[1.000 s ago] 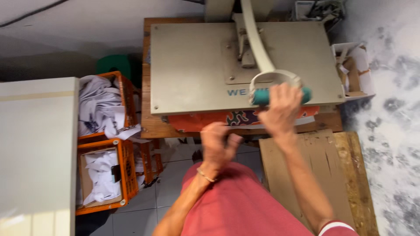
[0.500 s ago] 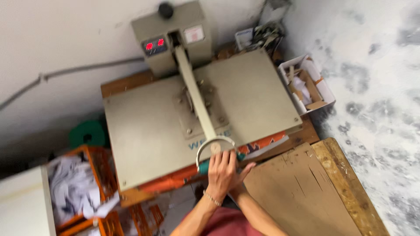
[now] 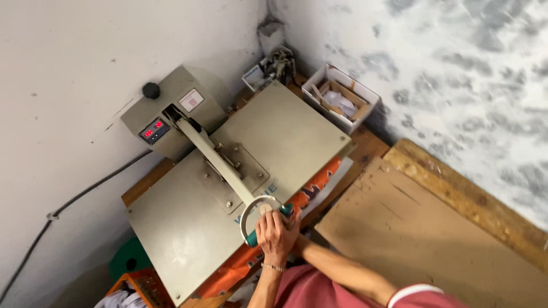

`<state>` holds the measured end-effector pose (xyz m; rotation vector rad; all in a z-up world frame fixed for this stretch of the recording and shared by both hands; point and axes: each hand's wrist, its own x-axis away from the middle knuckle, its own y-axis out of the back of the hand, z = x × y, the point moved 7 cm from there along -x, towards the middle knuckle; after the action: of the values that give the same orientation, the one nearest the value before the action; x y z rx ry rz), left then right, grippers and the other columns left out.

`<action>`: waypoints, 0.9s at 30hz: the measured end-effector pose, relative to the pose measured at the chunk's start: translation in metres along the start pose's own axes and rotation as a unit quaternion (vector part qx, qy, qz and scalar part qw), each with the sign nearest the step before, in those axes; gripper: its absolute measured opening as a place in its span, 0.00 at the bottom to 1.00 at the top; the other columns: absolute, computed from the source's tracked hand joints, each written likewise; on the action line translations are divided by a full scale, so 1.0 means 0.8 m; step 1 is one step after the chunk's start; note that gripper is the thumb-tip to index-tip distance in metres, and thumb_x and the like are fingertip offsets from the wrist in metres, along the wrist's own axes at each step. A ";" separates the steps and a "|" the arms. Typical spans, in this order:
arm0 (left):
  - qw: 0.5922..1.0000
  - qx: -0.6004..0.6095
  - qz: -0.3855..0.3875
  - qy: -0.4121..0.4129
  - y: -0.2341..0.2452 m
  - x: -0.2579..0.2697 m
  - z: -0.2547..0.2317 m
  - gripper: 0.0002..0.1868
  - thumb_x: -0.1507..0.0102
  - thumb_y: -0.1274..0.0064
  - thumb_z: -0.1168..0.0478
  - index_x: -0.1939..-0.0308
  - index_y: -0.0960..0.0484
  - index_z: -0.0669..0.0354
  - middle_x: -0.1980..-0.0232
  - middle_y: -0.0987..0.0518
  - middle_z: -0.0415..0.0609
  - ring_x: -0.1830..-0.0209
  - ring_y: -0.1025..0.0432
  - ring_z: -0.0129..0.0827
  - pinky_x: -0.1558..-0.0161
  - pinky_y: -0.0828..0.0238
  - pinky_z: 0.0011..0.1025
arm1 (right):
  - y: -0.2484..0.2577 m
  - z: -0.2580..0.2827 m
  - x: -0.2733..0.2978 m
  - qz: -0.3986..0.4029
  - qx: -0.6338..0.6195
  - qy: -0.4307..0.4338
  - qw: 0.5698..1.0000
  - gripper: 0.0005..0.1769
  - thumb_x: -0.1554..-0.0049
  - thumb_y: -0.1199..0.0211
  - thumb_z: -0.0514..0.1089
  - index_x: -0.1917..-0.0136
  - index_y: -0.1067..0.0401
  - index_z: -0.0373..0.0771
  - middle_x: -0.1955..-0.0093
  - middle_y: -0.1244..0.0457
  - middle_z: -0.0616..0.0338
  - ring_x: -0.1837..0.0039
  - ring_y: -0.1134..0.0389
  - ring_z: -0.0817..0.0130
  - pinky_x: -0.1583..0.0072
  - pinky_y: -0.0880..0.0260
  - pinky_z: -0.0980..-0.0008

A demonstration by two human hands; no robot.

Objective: The person folds several pieces of patterned fabric on a wooden table. They place a white sheet of paper on top of each folded fabric, smooth it down, and then move the bundle to a cardboard box. The person repeats this process with different fabrics throughout the clip.

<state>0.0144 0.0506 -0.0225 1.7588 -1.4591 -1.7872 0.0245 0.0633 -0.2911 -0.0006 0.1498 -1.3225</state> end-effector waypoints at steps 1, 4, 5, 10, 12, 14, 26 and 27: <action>1.000 -0.003 -0.001 -0.002 -0.002 0.003 0.002 0.29 0.45 0.34 0.39 0.61 0.20 0.62 0.59 0.21 0.54 0.58 0.26 0.47 0.52 0.30 0.41 | -0.001 -0.002 -0.003 -0.012 -0.190 -0.012 0.982 0.21 0.29 0.52 0.47 0.26 0.41 0.38 0.28 0.43 0.54 0.23 0.46 0.65 0.22 0.49 0.63; 0.999 -0.006 0.042 0.022 -0.018 0.016 0.011 0.30 0.45 0.34 0.38 0.59 0.21 0.62 0.57 0.21 0.54 0.53 0.26 0.49 0.49 0.30 0.42 | -0.015 0.014 -0.001 0.038 0.456 0.097 0.884 0.27 0.32 0.51 0.47 0.23 0.43 0.37 0.22 0.46 0.52 0.21 0.50 0.62 0.22 0.55 0.62; 0.995 0.001 0.087 0.041 -0.023 0.026 0.015 0.31 0.45 0.34 0.38 0.58 0.21 0.63 0.55 0.21 0.55 0.52 0.26 0.49 0.48 0.30 0.43 | -0.020 0.024 0.011 0.024 0.495 0.135 0.858 0.28 0.35 0.49 0.49 0.25 0.41 0.37 0.23 0.46 0.51 0.22 0.51 0.57 0.23 0.56 0.56; 0.999 0.022 0.030 -0.033 -0.031 0.036 0.010 0.35 0.45 0.37 0.41 0.48 0.21 0.68 0.46 0.22 0.60 0.43 0.30 0.53 0.42 0.35 0.48 | -0.012 0.068 0.018 -0.133 0.623 0.286 0.716 0.34 0.36 0.43 0.54 0.21 0.38 0.40 0.17 0.50 0.50 0.16 0.54 0.51 0.16 0.58 0.53; 0.998 0.012 0.070 0.003 -0.038 0.046 0.021 0.36 0.45 0.36 0.41 0.47 0.22 0.68 0.44 0.22 0.59 0.41 0.30 0.53 0.39 0.36 0.48 | -0.024 0.067 0.019 -0.102 0.620 0.280 0.726 0.35 0.37 0.43 0.55 0.21 0.40 0.40 0.18 0.51 0.49 0.16 0.56 0.50 0.17 0.62 0.49; 0.997 0.011 0.078 -0.016 -0.034 0.049 0.023 0.36 0.45 0.36 0.41 0.46 0.22 0.69 0.43 0.23 0.60 0.41 0.31 0.53 0.40 0.37 0.47 | -0.026 0.076 0.018 -0.107 0.646 0.274 0.704 0.36 0.38 0.42 0.56 0.21 0.41 0.39 0.18 0.51 0.50 0.16 0.58 0.50 0.17 0.65 0.47; 0.985 -0.044 0.149 -0.069 -0.051 0.048 0.028 0.48 0.43 0.45 0.30 0.36 0.26 0.68 0.43 0.22 0.64 0.46 0.27 0.50 0.47 0.33 0.48 | -0.015 0.137 0.148 -0.229 0.554 0.009 0.800 0.44 0.44 0.36 0.45 0.18 0.44 0.34 0.15 0.57 0.37 0.15 0.63 0.46 0.21 0.63 0.39; 0.980 -0.058 0.185 -0.050 -0.063 0.049 0.036 0.49 0.43 0.45 0.29 0.35 0.25 0.69 0.47 0.21 0.64 0.52 0.25 0.49 0.53 0.30 0.47 | -0.007 0.131 0.192 -0.233 0.581 -0.045 0.778 0.46 0.49 0.35 0.41 0.19 0.44 0.33 0.17 0.56 0.36 0.15 0.61 0.45 0.22 0.61 0.37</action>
<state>0.0028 0.0584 -0.0909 1.2581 -1.5626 -1.7415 0.0672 -0.0953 -0.2038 1.0123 -0.8265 -1.7159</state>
